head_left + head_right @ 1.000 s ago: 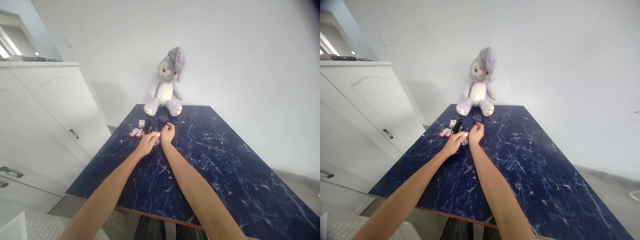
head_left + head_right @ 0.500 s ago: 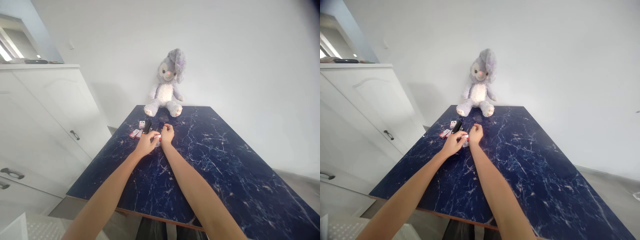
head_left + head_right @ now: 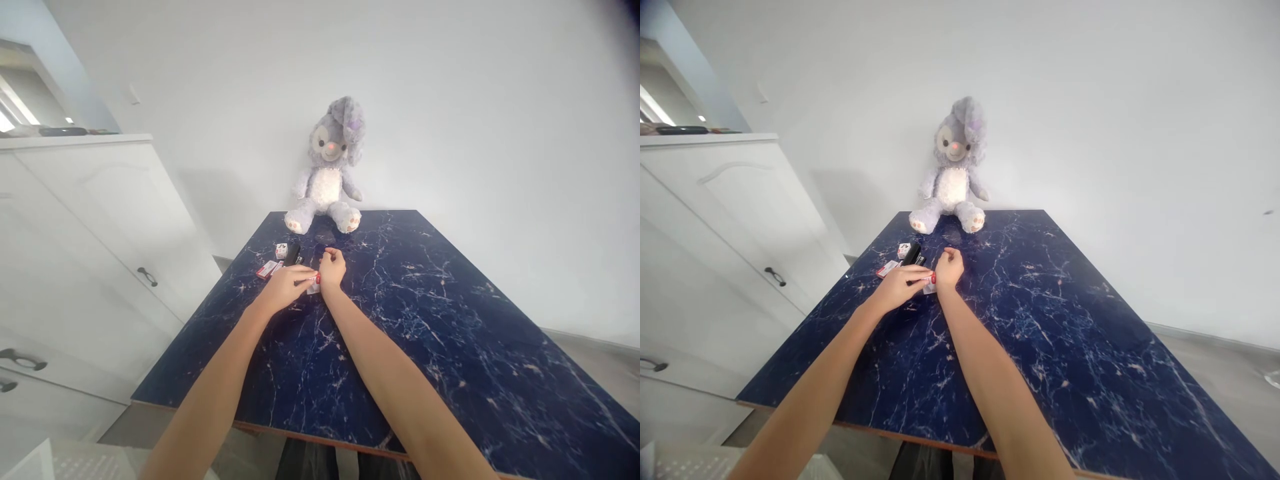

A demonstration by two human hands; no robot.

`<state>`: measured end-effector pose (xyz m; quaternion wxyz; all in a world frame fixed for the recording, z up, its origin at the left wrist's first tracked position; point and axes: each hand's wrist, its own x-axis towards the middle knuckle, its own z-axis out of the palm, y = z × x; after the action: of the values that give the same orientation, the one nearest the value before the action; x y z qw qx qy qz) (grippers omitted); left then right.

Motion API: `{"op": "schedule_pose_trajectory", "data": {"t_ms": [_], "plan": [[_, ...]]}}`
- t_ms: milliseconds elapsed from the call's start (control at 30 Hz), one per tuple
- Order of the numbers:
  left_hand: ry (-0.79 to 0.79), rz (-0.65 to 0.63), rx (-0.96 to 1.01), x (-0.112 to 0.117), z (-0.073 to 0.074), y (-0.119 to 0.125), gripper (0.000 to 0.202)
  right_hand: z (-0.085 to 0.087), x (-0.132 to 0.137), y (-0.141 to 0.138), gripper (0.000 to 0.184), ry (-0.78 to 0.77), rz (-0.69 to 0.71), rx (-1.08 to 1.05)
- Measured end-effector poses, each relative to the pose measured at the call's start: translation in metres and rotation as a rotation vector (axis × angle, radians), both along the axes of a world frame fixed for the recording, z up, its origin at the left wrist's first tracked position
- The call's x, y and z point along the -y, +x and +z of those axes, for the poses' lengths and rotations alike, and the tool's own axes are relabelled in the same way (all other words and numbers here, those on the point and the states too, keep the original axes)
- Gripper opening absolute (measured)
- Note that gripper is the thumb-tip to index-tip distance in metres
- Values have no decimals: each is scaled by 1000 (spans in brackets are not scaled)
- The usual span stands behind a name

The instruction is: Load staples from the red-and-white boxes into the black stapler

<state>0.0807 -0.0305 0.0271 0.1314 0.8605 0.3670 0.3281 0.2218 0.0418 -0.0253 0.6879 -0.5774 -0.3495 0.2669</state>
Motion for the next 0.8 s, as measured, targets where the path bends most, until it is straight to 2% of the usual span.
{"op": "schedule_pose_trajectory", "data": {"t_ms": [100, 200, 267, 333, 400, 433, 500, 567, 800], "plan": [[-8, 29, 41, 2, 0, 2, 26, 0, 2, -1, 22, 3, 7, -11], [37, 208, 235, -1, 0, -2, 27, 0, 4, -2, 24, 30, 7, -49], [115, 437, 415, -6, 1, -13, 31, 1, 5, -2, 25, 46, 12, -68], [173, 725, 515, -13, 1, -30, 35, 1, 6, -3, 25, 48, 26, -73], [93, 983, 428, -20, -1, -47, 37, 1, 6, -4, 24, 44, 49, -64], [10, 1065, 318, -23, -3, -54, 36, 1, 6, -5, 23, 46, 63, -58], [-108, 1144, 96, -28, -8, -64, 34, -1, 5, -6, 23, 58, 88, -48], [-114, 1183, 0, -31, -13, -69, 34, -2, 5, -6, 23, 71, 106, -49], [-149, 1331, 166, -39, -22, -83, 40, -1, 7, -9, 24, 98, 167, -55]]}}
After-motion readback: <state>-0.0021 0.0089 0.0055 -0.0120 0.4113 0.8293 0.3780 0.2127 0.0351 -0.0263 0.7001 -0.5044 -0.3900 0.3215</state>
